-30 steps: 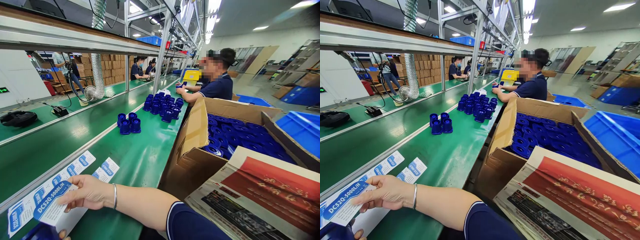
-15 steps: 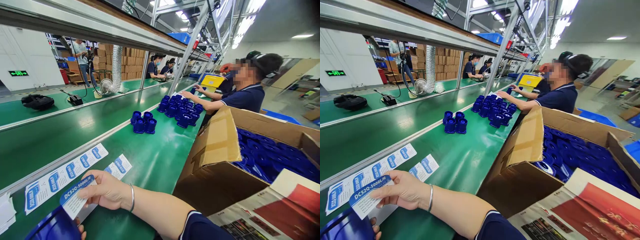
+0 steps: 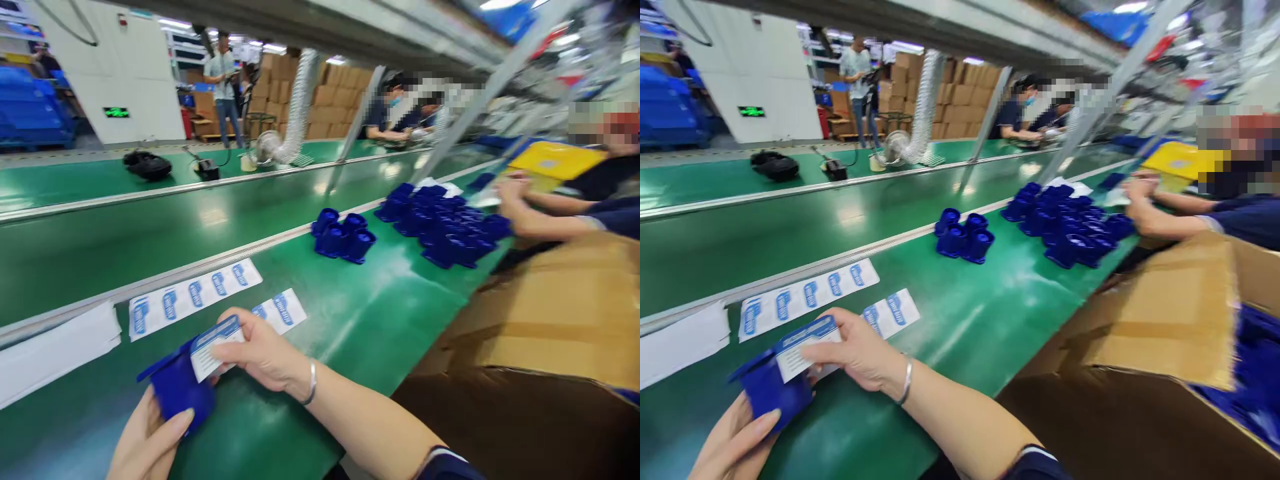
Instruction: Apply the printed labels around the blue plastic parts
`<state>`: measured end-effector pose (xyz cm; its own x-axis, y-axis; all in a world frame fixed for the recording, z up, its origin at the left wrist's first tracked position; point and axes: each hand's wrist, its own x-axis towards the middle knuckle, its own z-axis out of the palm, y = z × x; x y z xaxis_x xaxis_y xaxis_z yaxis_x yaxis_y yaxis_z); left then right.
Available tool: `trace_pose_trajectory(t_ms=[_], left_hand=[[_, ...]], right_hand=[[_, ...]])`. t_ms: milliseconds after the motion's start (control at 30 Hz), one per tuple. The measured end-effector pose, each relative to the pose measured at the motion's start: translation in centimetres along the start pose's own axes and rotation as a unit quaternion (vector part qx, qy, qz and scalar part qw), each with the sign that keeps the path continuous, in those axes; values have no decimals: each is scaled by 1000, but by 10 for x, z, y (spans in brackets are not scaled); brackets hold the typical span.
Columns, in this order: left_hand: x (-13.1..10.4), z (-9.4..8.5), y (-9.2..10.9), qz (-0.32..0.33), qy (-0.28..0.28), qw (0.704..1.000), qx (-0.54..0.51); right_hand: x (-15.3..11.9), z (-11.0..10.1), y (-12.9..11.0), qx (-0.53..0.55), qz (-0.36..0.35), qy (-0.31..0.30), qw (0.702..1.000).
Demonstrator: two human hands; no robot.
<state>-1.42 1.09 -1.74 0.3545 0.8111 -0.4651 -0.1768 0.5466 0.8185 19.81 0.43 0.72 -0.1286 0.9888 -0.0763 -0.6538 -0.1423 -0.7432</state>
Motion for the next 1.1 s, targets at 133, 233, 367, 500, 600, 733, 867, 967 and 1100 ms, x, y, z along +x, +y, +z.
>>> trace_pose_trajectory(t_ms=[133,233,367,500,600,733,867,967,1100], left_hand=[[-8,18,5,43,-56,997,-20],[-9,20,6,54,-71,995,-35],[-13,18,7,45,-99,993,-36],[-14,17,6,54,-89,993,-57],[-11,15,3,67,-80,993,-60],[-10,13,0,73,-85,992,-54],[-11,12,-1,69,-88,992,-51],[-13,11,-1,63,-89,993,-48],[-13,12,1,52,-91,994,-43]], right_hand=[[-12,4,3,-23,12,38,999],[-17,4,4,-44,26,38,998],[-21,3,7,-64,30,32,997],[-25,6,11,-82,37,27,996],[-28,8,15,-94,46,27,994],[-30,9,19,-100,63,24,993],[-29,6,24,-107,64,24,992],[-29,3,27,-116,60,24,991],[-30,1,29,-127,55,21,990]])
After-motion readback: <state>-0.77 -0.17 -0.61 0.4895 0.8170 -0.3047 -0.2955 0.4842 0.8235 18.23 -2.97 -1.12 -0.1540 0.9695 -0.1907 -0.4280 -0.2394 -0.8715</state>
